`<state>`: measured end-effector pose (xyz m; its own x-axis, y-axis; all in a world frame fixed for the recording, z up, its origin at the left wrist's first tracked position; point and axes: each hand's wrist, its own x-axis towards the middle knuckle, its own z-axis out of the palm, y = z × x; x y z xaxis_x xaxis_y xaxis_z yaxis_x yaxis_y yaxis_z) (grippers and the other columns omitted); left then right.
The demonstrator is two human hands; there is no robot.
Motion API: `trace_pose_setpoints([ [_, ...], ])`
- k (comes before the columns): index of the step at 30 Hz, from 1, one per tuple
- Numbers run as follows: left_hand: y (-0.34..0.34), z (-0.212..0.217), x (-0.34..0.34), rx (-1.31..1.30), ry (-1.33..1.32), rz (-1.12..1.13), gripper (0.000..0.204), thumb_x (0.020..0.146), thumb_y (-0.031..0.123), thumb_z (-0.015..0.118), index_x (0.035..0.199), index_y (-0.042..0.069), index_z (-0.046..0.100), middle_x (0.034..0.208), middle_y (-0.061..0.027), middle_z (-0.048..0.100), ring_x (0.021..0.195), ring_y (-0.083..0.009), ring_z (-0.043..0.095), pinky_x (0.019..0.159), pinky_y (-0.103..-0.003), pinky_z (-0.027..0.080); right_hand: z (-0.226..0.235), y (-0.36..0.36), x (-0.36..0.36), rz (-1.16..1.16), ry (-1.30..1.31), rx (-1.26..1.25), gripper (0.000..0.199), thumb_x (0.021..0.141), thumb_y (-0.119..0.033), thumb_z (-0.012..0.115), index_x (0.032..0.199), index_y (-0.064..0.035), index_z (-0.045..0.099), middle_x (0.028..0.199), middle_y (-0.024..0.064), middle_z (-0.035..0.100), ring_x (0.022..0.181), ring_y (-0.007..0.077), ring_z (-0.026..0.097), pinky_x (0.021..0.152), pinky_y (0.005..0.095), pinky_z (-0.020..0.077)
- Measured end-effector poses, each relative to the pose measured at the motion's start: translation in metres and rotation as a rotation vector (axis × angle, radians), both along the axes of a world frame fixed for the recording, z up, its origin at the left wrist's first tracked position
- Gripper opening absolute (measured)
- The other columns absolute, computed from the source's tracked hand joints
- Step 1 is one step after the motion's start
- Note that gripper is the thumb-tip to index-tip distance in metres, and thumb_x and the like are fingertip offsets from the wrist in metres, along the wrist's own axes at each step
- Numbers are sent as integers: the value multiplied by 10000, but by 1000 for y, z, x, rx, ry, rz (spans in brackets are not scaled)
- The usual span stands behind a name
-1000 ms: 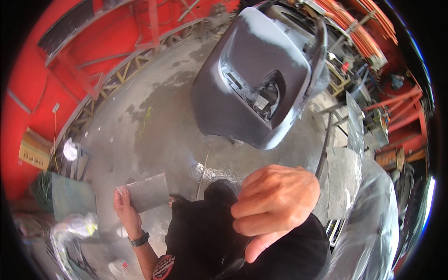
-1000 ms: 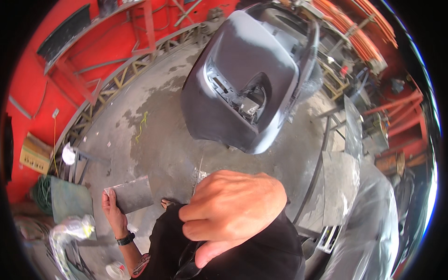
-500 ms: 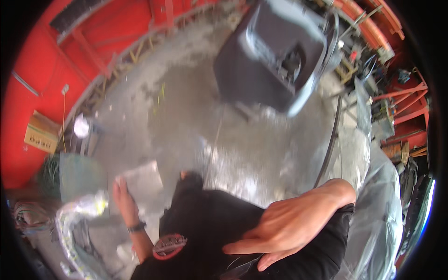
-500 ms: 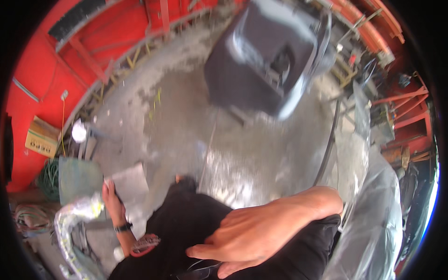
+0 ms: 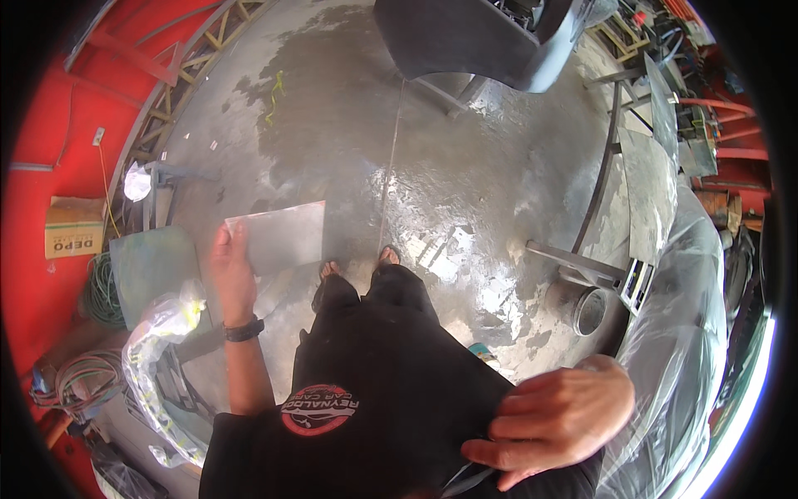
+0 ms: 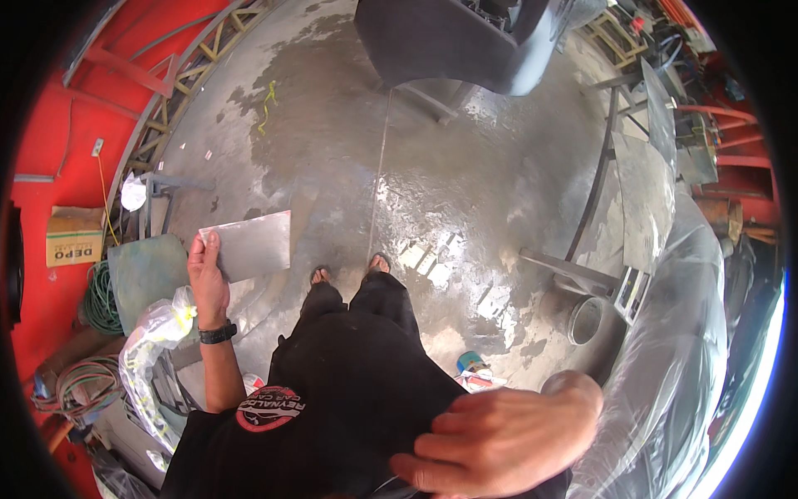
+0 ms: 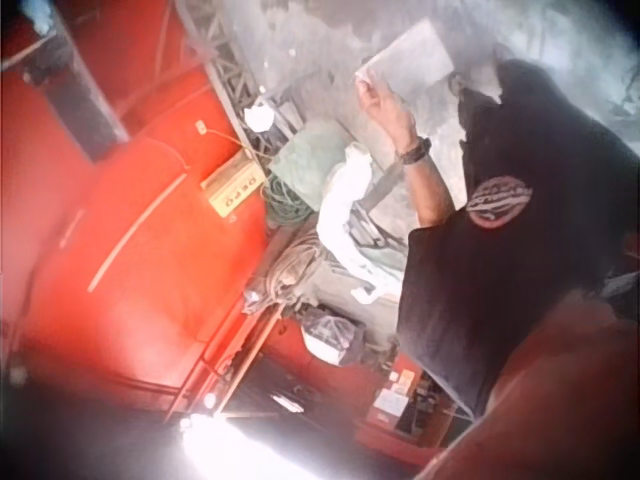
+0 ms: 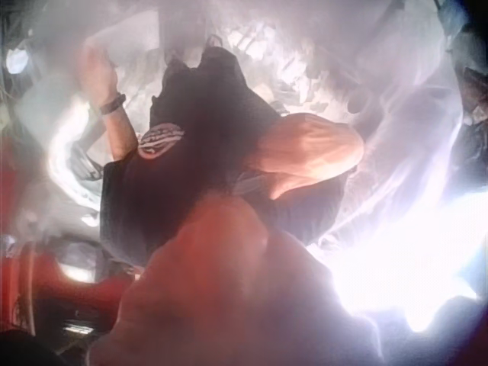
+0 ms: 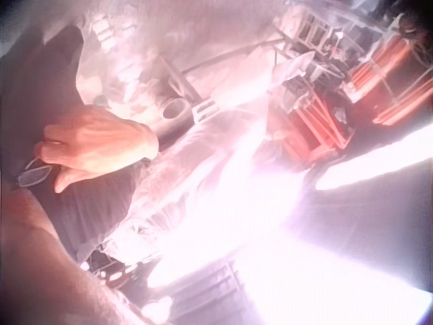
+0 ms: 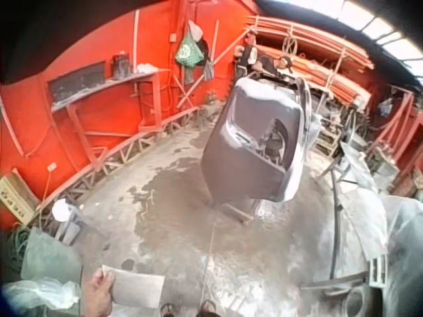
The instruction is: The person scrubs a dark car bumper with a sponge and water, then wipes it dry with a cloth. The person also handles a white car bumper and examines sandpaper sheets in a workshop.
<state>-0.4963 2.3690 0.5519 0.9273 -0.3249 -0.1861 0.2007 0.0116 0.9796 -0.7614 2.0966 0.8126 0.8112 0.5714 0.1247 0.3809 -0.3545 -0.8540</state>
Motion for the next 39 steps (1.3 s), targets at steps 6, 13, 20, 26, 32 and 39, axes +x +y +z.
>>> trace_pose_setpoints([
  [6, 11, -17, 5, -9, 20, -157, 196, 1031, 175, 576, 1139, 23, 639, 1001, 24, 644, 913, -55, 546, 838, -243, 439, -36, 59, 7, -21, 417, 256, 591, 920, -511, 644, 1259, -28, 624, 1182, 196, 670, 1030, 350, 644, 838, 480, 484],
  [13, 51, -26, 21, 15, -47, -242, 185, 1031, 172, 575, 1101, 10, 632, 992, 28, 619, 938, -55, 515, 863, -247, 421, -70, 122, 42, 256, 506, 634, 471, 1069, -352, 435, 1246, 72, 536, 976, 212, 589, 855, 385, 613, 716, 442, 511],
  [20, 62, -15, 22, -99, -79, -271, 198, 1030, 185, 583, 1086, 2, 638, 976, 29, 618, 919, -54, 521, 846, -244, 428, -11, 139, 43, 236, 220, 144, 496, 1001, -328, 606, 1298, 64, 543, 831, 152, 552, 784, 299, 624, 621, 392, 499],
  [26, 46, -1, 19, -184, -74, -453, 198, 1024, 183, 597, 1091, 1, 641, 979, 32, 629, 901, -41, 526, 810, -233, 439, -42, 169, 37, 94, 231, 274, 560, 969, -361, 643, 1333, 50, 533, 1022, 179, 567, 859, 362, 616, 700, 421, 505],
  [32, 26, 4, 20, -160, -161, -670, 161, 1008, 185, 630, 1034, 27, 650, 888, 65, 589, 813, -23, 491, 724, -206, 412, -84, 193, 41, 102, 51, 570, 832, 934, -572, 599, 1369, 129, 493, 1192, 276, 575, 1028, 415, 607, 874, 466, 485],
  [39, 20, 21, 11, -138, -198, -753, 197, 995, 203, 657, 1033, 11, 666, 849, 67, 589, 789, -19, 485, 687, -205, 409, -109, 222, 55, -271, 98, 735, 976, 948, -776, 252, 1251, 74, 622, 946, 157, 663, 892, 295, 644, 841, 405, 475],
])
